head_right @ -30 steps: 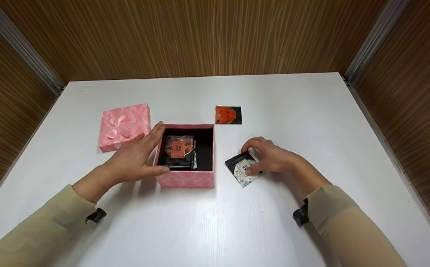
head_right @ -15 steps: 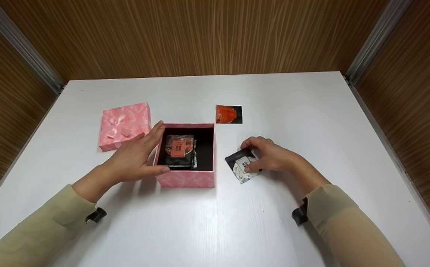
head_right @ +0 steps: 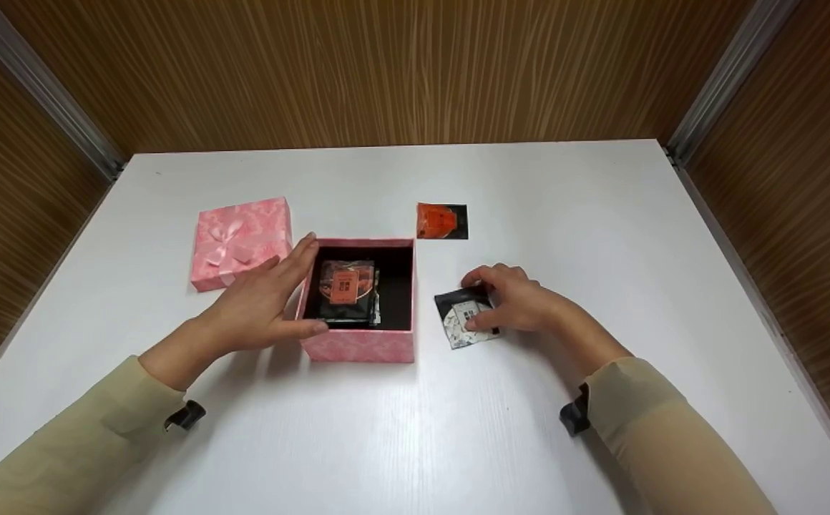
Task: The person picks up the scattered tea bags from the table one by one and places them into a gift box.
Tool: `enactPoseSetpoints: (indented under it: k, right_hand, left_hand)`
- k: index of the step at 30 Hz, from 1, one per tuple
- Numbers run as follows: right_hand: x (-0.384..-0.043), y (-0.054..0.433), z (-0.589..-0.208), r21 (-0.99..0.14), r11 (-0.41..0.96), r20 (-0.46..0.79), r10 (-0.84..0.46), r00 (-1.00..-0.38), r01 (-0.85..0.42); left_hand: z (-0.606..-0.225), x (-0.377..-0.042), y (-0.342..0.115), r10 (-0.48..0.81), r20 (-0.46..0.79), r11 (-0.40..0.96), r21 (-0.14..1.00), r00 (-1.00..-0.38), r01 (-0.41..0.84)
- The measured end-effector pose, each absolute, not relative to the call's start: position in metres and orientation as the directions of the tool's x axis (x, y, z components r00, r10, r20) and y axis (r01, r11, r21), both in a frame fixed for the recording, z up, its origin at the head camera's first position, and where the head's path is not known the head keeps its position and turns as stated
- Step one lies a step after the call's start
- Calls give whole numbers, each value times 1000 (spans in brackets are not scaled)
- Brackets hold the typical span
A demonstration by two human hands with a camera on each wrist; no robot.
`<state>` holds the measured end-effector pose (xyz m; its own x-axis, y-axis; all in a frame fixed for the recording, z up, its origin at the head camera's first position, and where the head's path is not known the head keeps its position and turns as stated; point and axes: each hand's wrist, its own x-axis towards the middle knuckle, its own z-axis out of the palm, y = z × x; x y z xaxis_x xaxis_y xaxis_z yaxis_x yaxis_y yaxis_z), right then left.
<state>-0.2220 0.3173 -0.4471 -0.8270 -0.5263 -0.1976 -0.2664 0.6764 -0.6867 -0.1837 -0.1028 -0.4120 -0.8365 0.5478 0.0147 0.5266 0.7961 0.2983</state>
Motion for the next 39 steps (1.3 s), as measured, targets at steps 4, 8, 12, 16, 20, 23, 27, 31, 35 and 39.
enactPoseSetpoints:
  k: [4,8,12,16,20,23,27,31,35,39]
  right_hand:
    - [-220,317,-449,-683,691,-209,-497,-842,-238]
    - [-221,317,-452,-692,689,-213,-479,-851,-215]
    - [-221,318,-452,-720,670,-221,-469,-855,-181]
    - [-220,320,-451,-727,670,-229,-444,-866,-151]
    - [-220,320,-449,-729,668,-221,-433,-874,-147]
    - [-220,319,-447,-726,676,-232,-413,-881,-126]
    - [-220,321,-447,-729,679,-249,-381,-890,-87]
    - [-219,325,-447,-757,647,-232,-399,-887,-93]
    - [-219,329,-445,-797,592,-190,-437,-879,-122]
    - [-219,332,-441,-817,560,-155,-438,-886,-134]
  left_hand:
    - [-412,-183,-103,546,13,797,300,-838,524]
    - [-412,-183,-104,542,13,798,304,-840,520]
    - [-413,-184,-104,541,11,797,311,-841,517]
    - [-414,-184,-104,541,15,798,306,-841,519]
    - [-414,-183,-103,540,12,800,305,-842,517]
    - [-413,-183,-103,538,3,802,305,-843,513]
    - [-413,-183,-104,536,1,806,298,-844,512]
    - [-413,-183,-104,537,8,806,288,-843,516]
    - [-412,-183,-103,537,13,807,284,-844,518]
    - [-412,-183,-103,531,10,810,288,-847,511]
